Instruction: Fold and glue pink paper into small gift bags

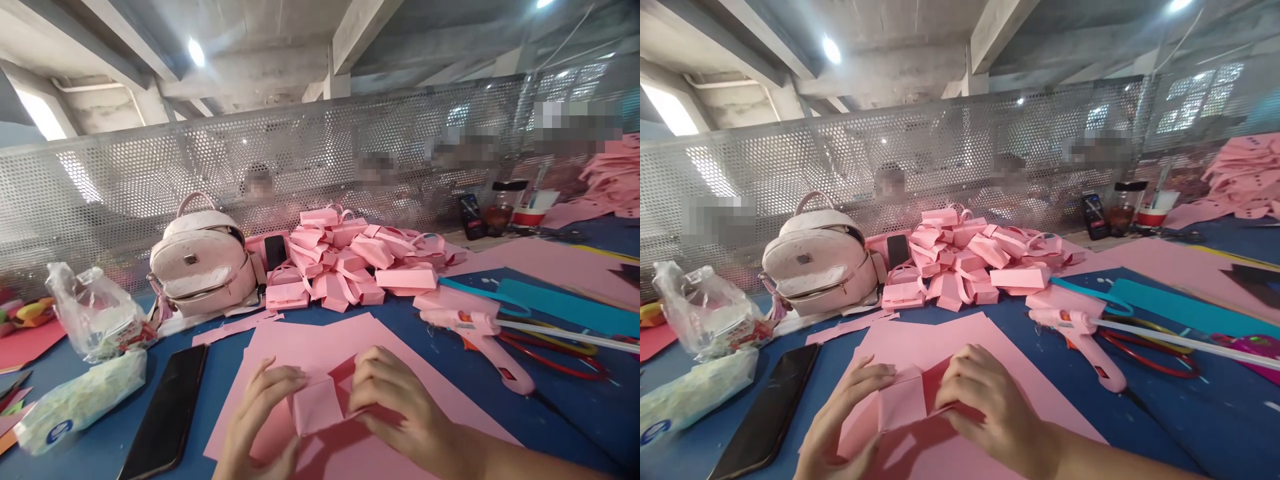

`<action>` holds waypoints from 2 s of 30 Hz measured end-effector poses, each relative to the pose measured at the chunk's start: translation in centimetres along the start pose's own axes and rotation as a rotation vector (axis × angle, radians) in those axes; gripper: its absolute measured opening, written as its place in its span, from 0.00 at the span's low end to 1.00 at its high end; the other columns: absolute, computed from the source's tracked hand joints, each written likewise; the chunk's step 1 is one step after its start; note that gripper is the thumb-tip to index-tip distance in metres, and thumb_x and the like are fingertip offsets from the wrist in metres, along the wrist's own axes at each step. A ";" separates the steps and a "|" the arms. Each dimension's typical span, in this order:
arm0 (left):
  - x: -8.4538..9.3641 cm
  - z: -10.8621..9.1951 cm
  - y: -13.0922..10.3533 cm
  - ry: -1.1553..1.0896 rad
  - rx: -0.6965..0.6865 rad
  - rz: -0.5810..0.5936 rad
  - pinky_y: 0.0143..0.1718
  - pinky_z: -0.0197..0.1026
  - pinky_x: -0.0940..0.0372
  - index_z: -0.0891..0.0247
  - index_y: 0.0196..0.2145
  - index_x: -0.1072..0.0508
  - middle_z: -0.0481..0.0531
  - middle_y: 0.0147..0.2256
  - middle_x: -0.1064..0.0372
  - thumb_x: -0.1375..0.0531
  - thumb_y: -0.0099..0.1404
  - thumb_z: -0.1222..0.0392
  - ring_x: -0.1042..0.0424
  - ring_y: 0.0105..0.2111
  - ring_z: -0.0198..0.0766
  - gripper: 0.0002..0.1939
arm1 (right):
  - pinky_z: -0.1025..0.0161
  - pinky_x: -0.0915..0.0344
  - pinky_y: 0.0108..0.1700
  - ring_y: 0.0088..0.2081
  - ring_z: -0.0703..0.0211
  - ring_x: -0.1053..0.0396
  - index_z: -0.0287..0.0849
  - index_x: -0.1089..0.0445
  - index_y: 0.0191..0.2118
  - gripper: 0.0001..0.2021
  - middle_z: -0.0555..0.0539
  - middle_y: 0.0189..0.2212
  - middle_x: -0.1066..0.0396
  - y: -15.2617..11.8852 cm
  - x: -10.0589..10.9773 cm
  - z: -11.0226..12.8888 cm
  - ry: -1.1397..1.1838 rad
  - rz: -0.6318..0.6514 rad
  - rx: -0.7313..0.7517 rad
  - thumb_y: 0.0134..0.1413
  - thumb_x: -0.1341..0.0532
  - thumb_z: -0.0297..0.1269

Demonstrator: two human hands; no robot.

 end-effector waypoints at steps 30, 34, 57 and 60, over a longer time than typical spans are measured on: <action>0.1 -0.8 0.7 -0.024 0.069 -0.103 0.63 0.47 0.38 0.60 0.54 0.30 0.54 0.46 0.22 0.39 0.65 0.64 0.22 0.48 0.41 0.19 | 0.58 0.38 0.38 0.35 0.56 0.37 0.46 0.31 0.36 0.07 0.49 0.29 0.32 0.1 -0.2 0.3 0.000 -0.006 -0.004 0.68 0.42 0.35; 0.1 -0.7 0.7 -0.018 0.060 -0.103 0.63 0.49 0.37 0.61 0.55 0.31 0.55 0.46 0.22 0.39 0.66 0.63 0.22 0.48 0.42 0.19 | 0.58 0.39 0.38 0.35 0.56 0.37 0.45 0.32 0.37 0.06 0.49 0.29 0.32 0.0 -0.2 0.2 0.004 -0.002 -0.002 0.69 0.42 0.36; -0.1 0.6 0.1 -0.004 0.066 -0.021 0.63 0.50 0.38 0.56 0.55 0.28 0.55 0.51 0.23 0.39 0.68 0.66 0.24 0.53 0.43 0.18 | 0.59 0.35 0.41 0.38 0.57 0.34 0.47 0.32 0.36 0.09 0.49 0.33 0.32 -0.4 0.5 -0.2 -0.051 -0.082 -0.045 0.63 0.41 0.24; 0.2 0.6 0.3 0.059 -0.015 0.003 0.64 0.49 0.40 0.57 0.54 0.28 0.55 0.50 0.23 0.40 0.67 0.70 0.24 0.52 0.42 0.19 | 0.58 0.33 0.45 0.42 0.55 0.33 0.48 0.31 0.36 0.12 0.48 0.36 0.32 -0.5 0.6 -0.3 -0.103 -0.117 -0.067 0.61 0.44 0.21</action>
Point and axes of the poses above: each hand's wrist, its own y-axis towards the middle knuckle, its own x-axis out of the back of the hand, z = x × y, the point moved 3 cm from there along y, towards the middle knuckle
